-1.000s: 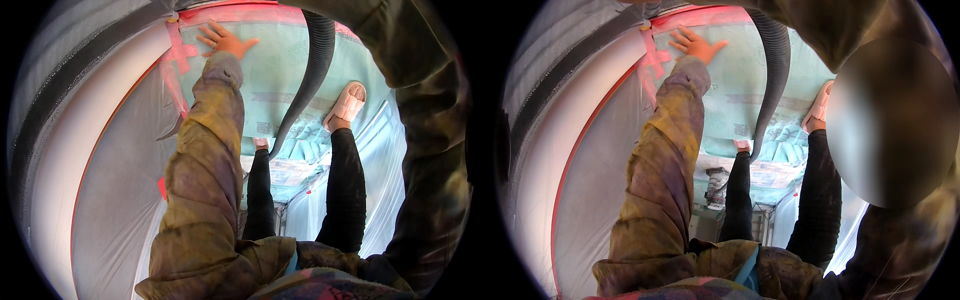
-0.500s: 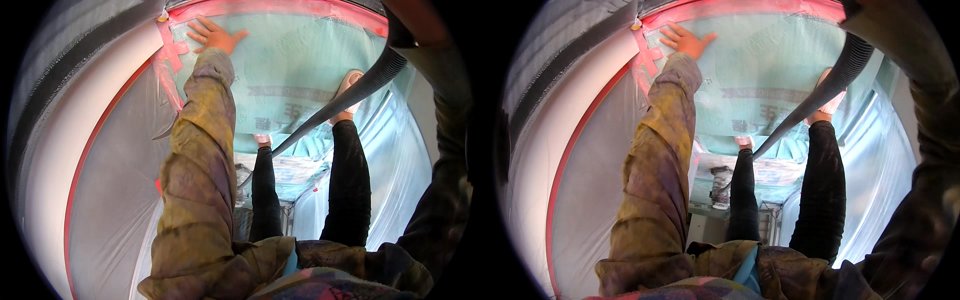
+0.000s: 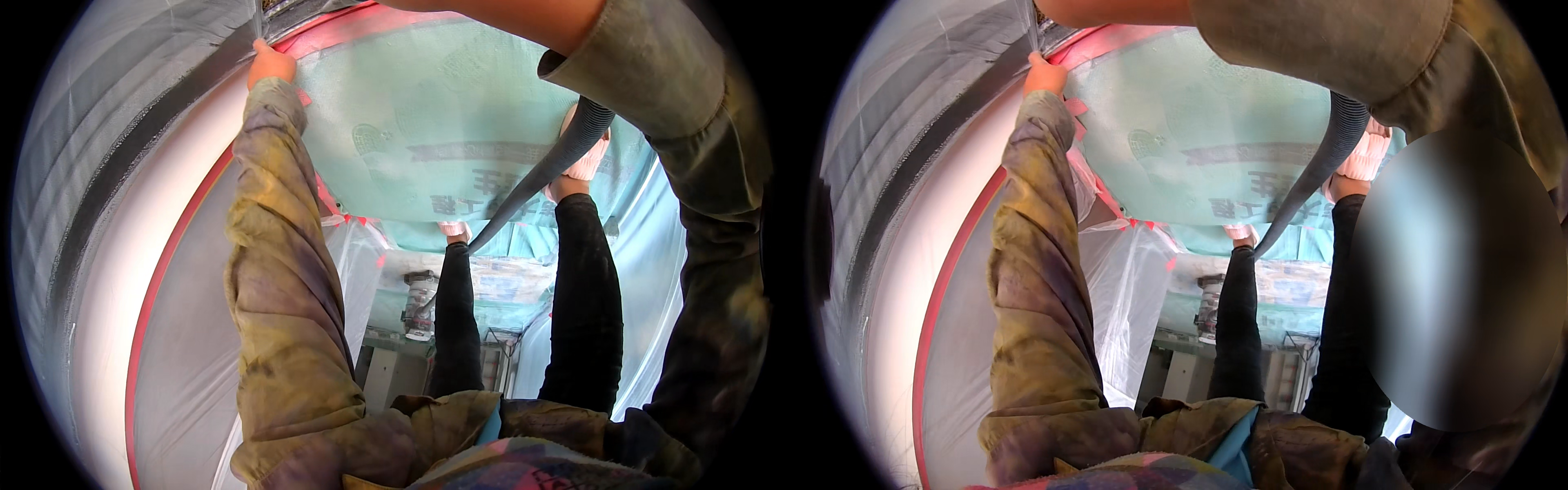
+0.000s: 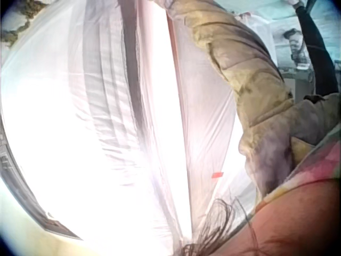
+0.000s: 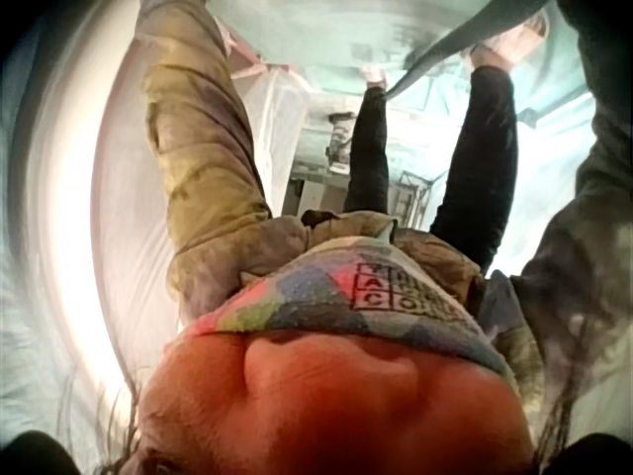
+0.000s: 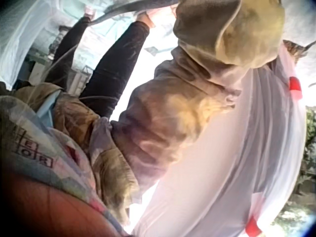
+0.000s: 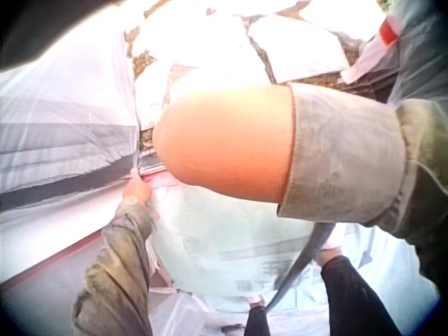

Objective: The person uses a vacuum cleaner hose to clean the floor and large green sacks in a confined space. They move the hose over the surfaces, occasionally using their hand to hold the sacks or adjust the plastic sheeting.

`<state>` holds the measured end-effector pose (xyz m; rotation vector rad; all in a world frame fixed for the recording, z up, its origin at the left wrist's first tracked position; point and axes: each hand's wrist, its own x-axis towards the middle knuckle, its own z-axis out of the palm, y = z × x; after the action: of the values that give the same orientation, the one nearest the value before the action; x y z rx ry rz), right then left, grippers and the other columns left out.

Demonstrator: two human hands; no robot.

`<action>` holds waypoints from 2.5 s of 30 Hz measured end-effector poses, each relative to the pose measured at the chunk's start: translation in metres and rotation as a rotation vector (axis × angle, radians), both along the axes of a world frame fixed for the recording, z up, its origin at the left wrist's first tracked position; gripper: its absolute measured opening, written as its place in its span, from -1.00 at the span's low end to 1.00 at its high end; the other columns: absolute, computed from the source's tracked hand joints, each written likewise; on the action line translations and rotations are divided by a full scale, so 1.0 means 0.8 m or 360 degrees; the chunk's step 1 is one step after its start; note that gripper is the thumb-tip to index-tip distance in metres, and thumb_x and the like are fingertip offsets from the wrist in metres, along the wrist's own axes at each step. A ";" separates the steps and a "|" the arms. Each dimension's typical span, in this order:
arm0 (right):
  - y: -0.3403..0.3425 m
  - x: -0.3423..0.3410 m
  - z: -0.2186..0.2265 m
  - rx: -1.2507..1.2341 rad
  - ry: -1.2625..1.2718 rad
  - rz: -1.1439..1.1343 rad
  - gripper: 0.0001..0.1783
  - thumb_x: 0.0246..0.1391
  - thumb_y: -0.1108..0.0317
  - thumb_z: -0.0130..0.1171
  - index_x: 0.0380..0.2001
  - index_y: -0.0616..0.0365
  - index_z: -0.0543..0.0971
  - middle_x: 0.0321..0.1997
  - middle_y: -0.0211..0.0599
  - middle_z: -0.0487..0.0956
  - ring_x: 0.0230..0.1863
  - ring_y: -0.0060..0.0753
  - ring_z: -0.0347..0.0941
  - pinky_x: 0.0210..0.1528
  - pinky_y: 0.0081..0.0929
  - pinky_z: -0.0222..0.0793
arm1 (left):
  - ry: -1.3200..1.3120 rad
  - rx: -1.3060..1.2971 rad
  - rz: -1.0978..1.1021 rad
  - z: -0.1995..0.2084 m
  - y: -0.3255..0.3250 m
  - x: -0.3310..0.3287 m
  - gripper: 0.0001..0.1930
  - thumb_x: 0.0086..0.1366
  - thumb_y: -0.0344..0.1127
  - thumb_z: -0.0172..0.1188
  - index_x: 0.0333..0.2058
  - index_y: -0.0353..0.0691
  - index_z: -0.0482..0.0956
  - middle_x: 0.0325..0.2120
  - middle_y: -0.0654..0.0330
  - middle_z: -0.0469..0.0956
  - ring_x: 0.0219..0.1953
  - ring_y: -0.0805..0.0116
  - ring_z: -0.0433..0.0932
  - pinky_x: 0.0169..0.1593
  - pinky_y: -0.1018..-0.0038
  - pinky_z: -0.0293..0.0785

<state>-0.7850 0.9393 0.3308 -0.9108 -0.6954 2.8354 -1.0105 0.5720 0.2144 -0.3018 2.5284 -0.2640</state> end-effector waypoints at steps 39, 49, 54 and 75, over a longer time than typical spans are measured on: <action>0.141 -0.077 -0.022 0.0383 0.0076 0.0149 -0.69 -0.05 0.46 0.20 -0.17 0.18 0.68 -0.30 -0.06 0.67 -0.25 -0.03 0.61 -0.21 -0.23 0.52 | 0.0616 0.0449 0.0687 -0.019 0.042 0.136 0.22 -0.02 0.21 0.39 0.41 -0.38 -0.09 0.43 -0.21 -0.06 0.47 0.01 -0.01 0.40 0.08 0.04; 0.065 -0.137 -0.005 0.0961 0.0017 0.0557 -0.69 -0.04 0.47 0.19 -0.17 0.18 0.67 -0.31 -0.07 0.67 -0.26 -0.04 0.61 -0.21 -0.24 0.52 | -0.0288 0.0267 0.1071 -0.048 0.048 0.136 0.74 -0.42 0.68 0.33 0.39 -0.30 -0.63 0.43 -0.27 -0.57 0.49 -0.22 -0.53 0.42 -0.21 -0.29; -0.006 -0.180 0.030 0.1712 0.0059 0.1204 -0.69 -0.04 0.48 0.19 -0.17 0.18 0.67 -0.31 -0.08 0.67 -0.26 -0.05 0.61 -0.22 -0.24 0.52 | -0.0162 0.0292 0.1152 -0.051 0.035 0.146 0.75 -0.42 0.52 0.49 0.38 -0.24 -0.67 0.42 -0.26 -0.62 0.47 -0.27 -0.62 0.40 -0.29 -0.27; -0.096 -0.341 0.118 0.3221 0.0747 0.2853 -0.69 -0.04 0.50 0.18 -0.16 0.17 0.67 -0.31 -0.10 0.67 -0.26 -0.08 0.62 -0.23 -0.25 0.52 | -0.0262 0.0343 0.1133 -0.040 0.046 0.142 0.71 -0.35 0.52 0.46 0.38 -0.25 -0.66 0.42 -0.29 -0.63 0.46 -0.32 -0.59 0.35 -0.36 -0.21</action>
<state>-1.0575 0.8623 0.4256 1.1012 -3.6352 0.3863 -0.8969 0.6089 0.1825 -1.0058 2.1022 0.2502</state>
